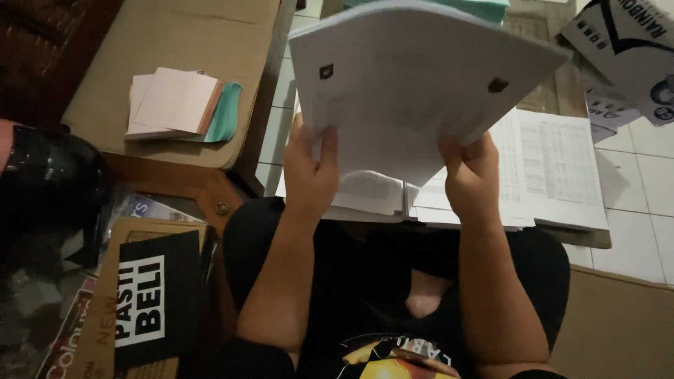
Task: The person sits on the floor and flips through a large stack of printed documents.
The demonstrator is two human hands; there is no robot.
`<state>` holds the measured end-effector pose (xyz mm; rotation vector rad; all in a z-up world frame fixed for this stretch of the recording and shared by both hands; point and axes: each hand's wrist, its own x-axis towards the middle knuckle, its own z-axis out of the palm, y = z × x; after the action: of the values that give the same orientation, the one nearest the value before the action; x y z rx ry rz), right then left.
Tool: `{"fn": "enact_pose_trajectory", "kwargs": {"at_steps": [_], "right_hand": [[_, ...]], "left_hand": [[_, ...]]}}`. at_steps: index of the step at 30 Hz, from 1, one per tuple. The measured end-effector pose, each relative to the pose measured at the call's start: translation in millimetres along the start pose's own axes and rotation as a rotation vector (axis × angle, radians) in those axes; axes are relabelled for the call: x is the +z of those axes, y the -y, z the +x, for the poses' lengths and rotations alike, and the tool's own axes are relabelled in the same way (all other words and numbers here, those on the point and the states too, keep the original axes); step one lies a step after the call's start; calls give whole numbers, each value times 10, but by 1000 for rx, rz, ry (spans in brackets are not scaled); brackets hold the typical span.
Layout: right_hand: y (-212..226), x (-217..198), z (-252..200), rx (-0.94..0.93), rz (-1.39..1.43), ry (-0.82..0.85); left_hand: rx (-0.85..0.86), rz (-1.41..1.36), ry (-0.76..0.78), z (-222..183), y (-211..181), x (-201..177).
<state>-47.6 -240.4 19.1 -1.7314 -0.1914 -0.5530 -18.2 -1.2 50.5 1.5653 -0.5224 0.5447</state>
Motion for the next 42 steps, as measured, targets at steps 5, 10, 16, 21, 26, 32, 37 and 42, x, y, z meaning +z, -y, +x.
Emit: {"fn": "enact_pose_trajectory", "kwargs": {"at_steps": [5, 10, 16, 21, 26, 32, 37, 42], "right_hand": [[139, 74, 20, 42, 49, -4], [124, 116, -67, 98, 67, 24], [252, 132, 1, 81, 65, 30], [283, 160, -40, 147, 72, 59], [298, 117, 1, 127, 71, 40], [242, 150, -58, 148, 101, 59], [207, 141, -64, 140, 52, 9], [203, 200, -20, 123, 67, 46]], "left_hand": [[-37, -21, 10, -28, 37, -51], [-101, -5, -34, -39, -67, -27], [-42, 52, -13, 7, -30, -90], [-68, -30, -34, -11, -5, -72], [-78, -1, -32, -58, 53, -137], [-127, -42, -5, 27, -82, -175], [-106, 2, -32, -11, -146, -71], [-107, -15, -11, 46, -347, -104]]}}
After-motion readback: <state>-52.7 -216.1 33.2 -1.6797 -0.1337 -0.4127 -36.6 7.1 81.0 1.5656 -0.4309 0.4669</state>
